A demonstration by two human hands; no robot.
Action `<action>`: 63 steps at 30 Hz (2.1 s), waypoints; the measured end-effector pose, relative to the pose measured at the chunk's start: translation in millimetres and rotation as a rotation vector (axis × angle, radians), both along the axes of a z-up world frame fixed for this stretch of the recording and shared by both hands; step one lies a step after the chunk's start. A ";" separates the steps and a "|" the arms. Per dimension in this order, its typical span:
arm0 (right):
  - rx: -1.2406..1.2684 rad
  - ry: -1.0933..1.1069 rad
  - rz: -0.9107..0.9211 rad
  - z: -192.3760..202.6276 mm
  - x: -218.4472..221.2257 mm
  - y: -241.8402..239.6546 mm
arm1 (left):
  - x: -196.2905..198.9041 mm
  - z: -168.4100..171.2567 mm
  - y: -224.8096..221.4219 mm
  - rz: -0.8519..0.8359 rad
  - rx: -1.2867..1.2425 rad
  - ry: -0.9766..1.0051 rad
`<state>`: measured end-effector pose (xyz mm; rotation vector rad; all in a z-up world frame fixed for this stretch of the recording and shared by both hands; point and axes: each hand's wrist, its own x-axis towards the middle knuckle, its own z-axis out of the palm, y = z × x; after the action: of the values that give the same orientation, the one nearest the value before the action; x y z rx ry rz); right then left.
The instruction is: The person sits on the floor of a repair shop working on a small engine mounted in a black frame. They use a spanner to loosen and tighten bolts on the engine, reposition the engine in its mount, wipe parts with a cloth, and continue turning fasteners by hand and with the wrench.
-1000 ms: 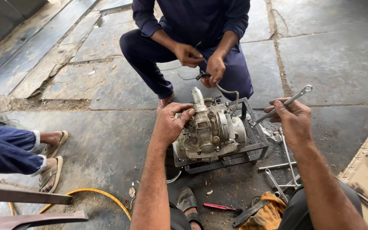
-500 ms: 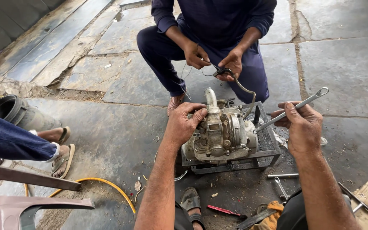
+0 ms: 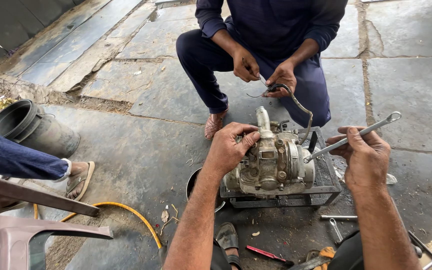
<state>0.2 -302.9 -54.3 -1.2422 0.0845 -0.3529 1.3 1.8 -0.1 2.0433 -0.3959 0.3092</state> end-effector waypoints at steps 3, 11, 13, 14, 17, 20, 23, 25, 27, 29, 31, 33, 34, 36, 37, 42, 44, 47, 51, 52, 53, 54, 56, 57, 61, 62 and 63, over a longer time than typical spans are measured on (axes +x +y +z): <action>-0.007 0.016 0.015 -5.9 3.2 -6.7 | -0.5 2.7 1.0 -0.001 0.025 0.015; -0.072 0.014 -0.068 -9.3 -6.1 -23.1 | -1.6 -1.1 3.3 0.010 0.054 -0.010; -0.067 0.002 -0.088 -13.5 -6.5 -29.6 | -1.8 -1.2 3.4 0.007 0.047 0.000; -0.083 0.015 -0.090 -14.9 -8.1 -32.7 | -1.4 -2.2 2.7 0.004 0.045 -0.007; -0.073 0.002 -0.118 -9.0 -11.2 -30.8 | 2.4 -11.1 3.5 -0.021 0.017 -0.024; -0.017 -0.040 -0.127 -1.4 -15.3 -25.9 | 6.3 -13.3 3.2 -0.042 -0.046 0.012; 0.053 -0.094 -0.103 3.1 -19.1 -20.5 | 10.9 -11.2 2.6 -0.024 -0.058 0.075; 0.091 -0.133 -0.082 6.3 -19.3 -14.4 | 13.0 -8.7 3.8 0.006 -0.034 0.087; 0.461 -0.312 0.119 8.7 -19.8 -10.8 | 15.4 -8.3 1.5 0.067 -0.006 0.079; 0.497 -0.317 0.188 17.1 -13.6 5.0 | 18.0 -7.0 1.3 0.057 0.011 0.109; 0.537 -0.321 0.252 18.3 -5.1 20.1 | 20.2 -7.4 1.7 0.044 0.033 0.142; 0.395 -0.352 0.373 14.6 7.8 33.8 | 22.8 -9.3 2.4 0.041 0.025 0.153; 0.395 -0.353 0.378 12.5 11.8 39.3 | 20.6 -7.0 0.4 0.045 0.024 0.151; 0.192 -0.418 0.426 8.5 19.4 52.1 | 15.8 -1.9 -2.2 0.113 -0.004 0.250; 0.192 -0.419 0.432 9.6 19.4 55.7 | 15.8 -1.1 -2.4 0.119 -0.005 0.249; 0.057 -0.435 0.618 5.7 23.8 53.2 | 7.5 4.5 -3.8 0.068 -0.120 0.235; 0.023 -0.387 0.603 4.9 27.3 48.7 | 7.9 1.8 -2.5 0.053 -0.079 0.189; 0.111 -0.313 0.601 3.8 34.0 47.7 | 5.1 6.6 -3.1 0.055 0.038 0.120; 0.425 -0.148 0.552 -3.5 47.7 54.9 | 6.6 3.9 -2.0 0.083 0.226 0.001; 0.427 -0.152 0.554 -3.5 50.7 56.1 | 4.6 8.5 -1.3 0.085 0.229 -0.002; 0.468 -0.119 0.553 -3.5 53.8 57.3 | 2.6 13.1 -0.8 0.079 0.212 0.006; 0.509 -0.084 0.550 -4.1 56.3 57.7 | 0.1 17.0 -1.0 0.072 0.195 0.015; 0.526 -0.062 0.537 -0.3 55.2 59.2 | 1.6 16.9 0.5 0.071 0.190 0.017; 0.541 -0.038 0.523 2.5 55.5 60.1 | 3.2 17.7 1.3 0.068 0.183 0.021; 0.220 -0.156 0.403 20.4 34.9 70.5 | 9.3 21.2 1.8 0.075 0.190 0.023; 0.156 -0.143 0.362 19.6 31.6 71.3 | 9.7 20.5 1.8 0.069 0.190 0.041; 0.092 -0.130 0.321 18.8 28.1 72.4 | 9.8 19.7 1.9 0.063 0.190 0.059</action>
<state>28.3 -230.5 -35.5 -1.1174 -0.2070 -0.1479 11.1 3.7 19.5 2.2485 -0.3357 0.2560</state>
